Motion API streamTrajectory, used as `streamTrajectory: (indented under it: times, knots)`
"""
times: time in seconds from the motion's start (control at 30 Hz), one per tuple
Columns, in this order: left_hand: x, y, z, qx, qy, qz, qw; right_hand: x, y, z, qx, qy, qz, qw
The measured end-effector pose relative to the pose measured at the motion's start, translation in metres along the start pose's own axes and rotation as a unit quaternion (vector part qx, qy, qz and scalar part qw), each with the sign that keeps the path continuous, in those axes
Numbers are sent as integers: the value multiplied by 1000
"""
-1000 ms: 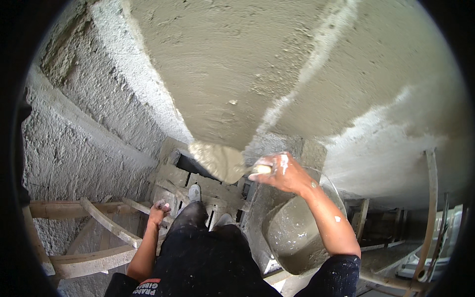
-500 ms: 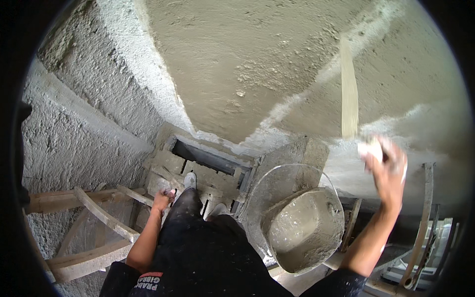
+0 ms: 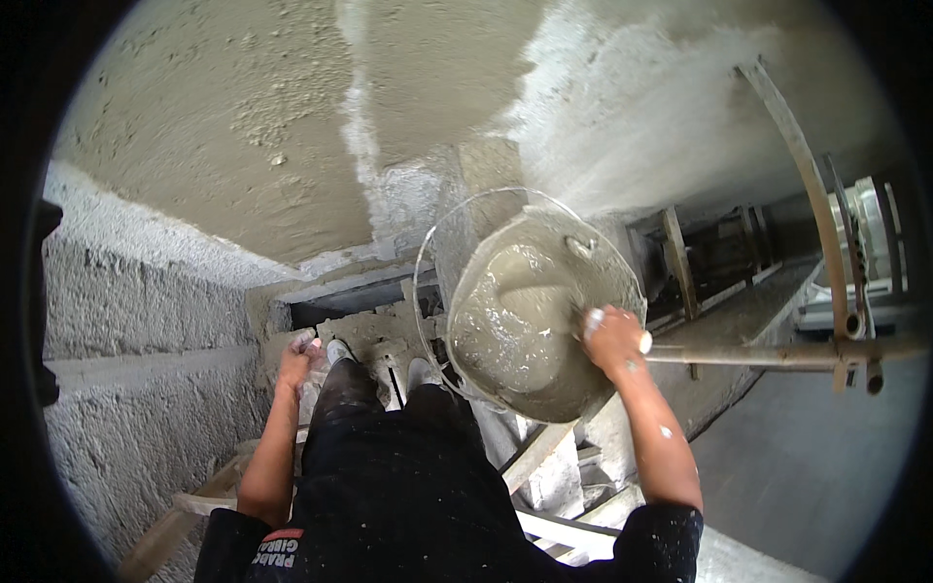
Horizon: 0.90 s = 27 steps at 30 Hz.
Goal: The person smooths a freshly plastered wall using a long straightedge, then scoops plaster from a bucket with a trowel and applies it to the wall in repeated strokes. The person also adds water to the bucket and mixes the plaster before continuing to apply it.
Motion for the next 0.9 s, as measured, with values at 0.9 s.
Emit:
streamTrajectory:
  times: [0.9]
  knots:
    - [57, 20, 51, 44, 6, -24, 999, 37, -50, 39, -312, 25, 170, 934]
Point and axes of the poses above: each hand's wrist, its own x-axis away from the middle knuckle, its own y-axis out of the back of the hand, z = x × y, the point moved 9 cm from there along -x, towards the middle knuckle, and after that the axes turned 10 degrees about -x, right-handed, at the moved point
